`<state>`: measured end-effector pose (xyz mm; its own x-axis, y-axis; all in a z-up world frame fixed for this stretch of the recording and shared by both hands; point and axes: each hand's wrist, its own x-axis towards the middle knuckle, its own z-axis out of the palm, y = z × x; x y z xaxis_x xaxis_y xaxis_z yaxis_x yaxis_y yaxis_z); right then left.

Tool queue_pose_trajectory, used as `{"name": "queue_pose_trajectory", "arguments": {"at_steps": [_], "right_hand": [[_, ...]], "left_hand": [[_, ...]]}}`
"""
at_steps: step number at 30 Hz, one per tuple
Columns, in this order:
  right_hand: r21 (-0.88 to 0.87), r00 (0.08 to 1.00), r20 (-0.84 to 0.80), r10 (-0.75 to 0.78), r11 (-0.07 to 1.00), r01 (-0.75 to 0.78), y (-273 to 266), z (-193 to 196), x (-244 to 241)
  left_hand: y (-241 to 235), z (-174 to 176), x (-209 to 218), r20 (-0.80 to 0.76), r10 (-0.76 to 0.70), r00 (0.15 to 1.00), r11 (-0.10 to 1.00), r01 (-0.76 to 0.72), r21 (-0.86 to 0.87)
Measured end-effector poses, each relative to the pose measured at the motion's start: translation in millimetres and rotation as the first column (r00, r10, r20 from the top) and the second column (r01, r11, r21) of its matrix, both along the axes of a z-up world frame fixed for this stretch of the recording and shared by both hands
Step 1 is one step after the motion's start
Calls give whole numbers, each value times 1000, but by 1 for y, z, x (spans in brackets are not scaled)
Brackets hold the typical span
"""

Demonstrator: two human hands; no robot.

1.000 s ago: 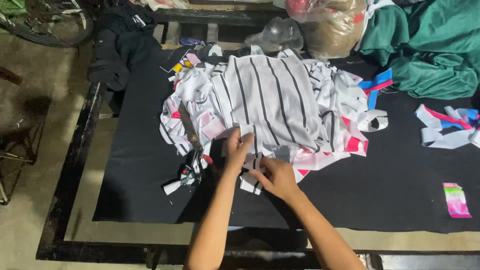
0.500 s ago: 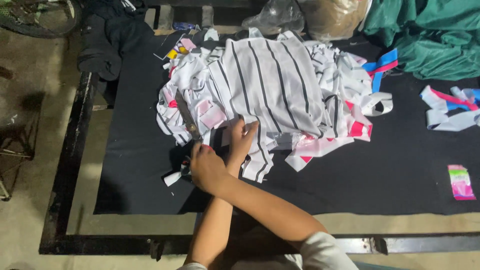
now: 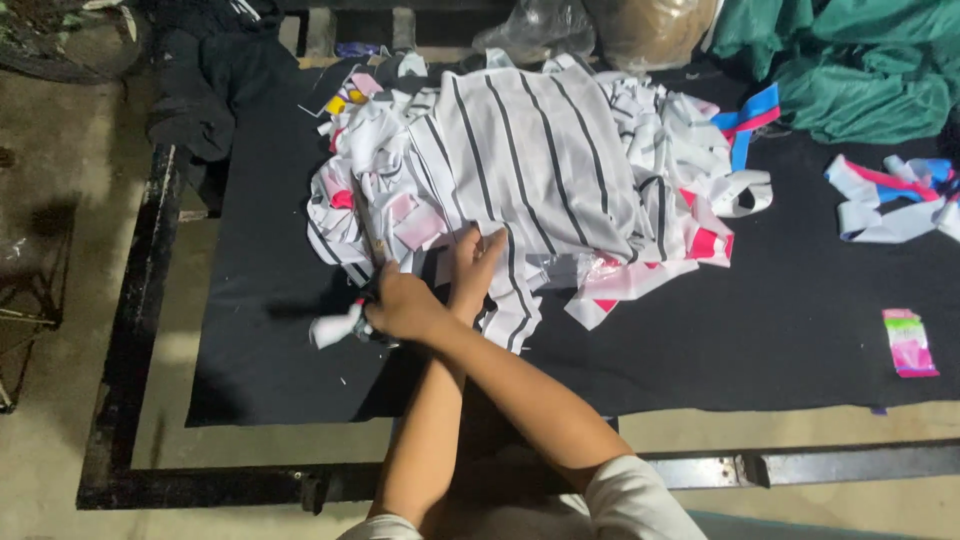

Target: Cutting and trimming striped fabric scraps into strips using a pair of scissors on a work table.

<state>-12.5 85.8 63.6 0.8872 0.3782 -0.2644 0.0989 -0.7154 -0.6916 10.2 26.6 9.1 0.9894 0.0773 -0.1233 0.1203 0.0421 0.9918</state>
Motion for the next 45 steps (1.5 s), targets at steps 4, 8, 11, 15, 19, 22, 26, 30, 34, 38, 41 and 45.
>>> {"name": "queue_pose_trajectory", "arguments": {"at_steps": [4, 8, 11, 15, 19, 22, 26, 30, 34, 38, 41, 45], "right_hand": [[464, 953, -266, -145, 847, 259, -17, 9, -5], [778, 906, -373, -200, 465, 423, -61, 44, -36], [812, 914, -309, -262, 427, 397, -92, 61, -45], [882, 924, -355, -143, 277, 382, -158, 45, -56], [919, 932, -359, -44, 161, 361, -193, 30, -67], [937, 934, -350, 69, 41, 348, -217, 19, -68], [927, 922, -312, 230, -141, 349, -243, 1, -84], [863, 906, -242, 347, -350, 365, -230, -21, -109], [791, 894, -163, 418, -487, 371, -216, -30, -106], [946, 950, -90, 298, -273, 175, -231, 6, -105], [980, 955, -19, 296, -182, 76, -235, 34, -111], [995, 929, -3, 371, -92, 40, -241, 54, -108]], "left_hand": [[-6, -9, 7, 1, 6, 1000, 1000, -6, 2], [-6, -21, 13, -8, 31, 999, 999, -31, -10], [-3, -25, 22, 49, 24, 998, 1000, -24, -6], [6, -33, 15, 116, 14, 993, 1000, -16, 12], [12, 52, 1, -251, 58, 966, 998, -62, -7], [20, 45, 11, -229, 46, 972, 917, -132, -377], [16, 44, -4, -281, 39, 959, 998, -52, -40], [10, 16, -3, -279, -35, 960, 987, -11, -161], [9, 66, -6, -284, -95, 954, 985, 49, -163], [6, 38, -1, -322, -28, 946, 983, -33, -181], [0, -4, 6, -340, 13, 940, 966, -100, -238], [-1, 34, -6, -99, -107, 989, 908, 57, -415]]}}
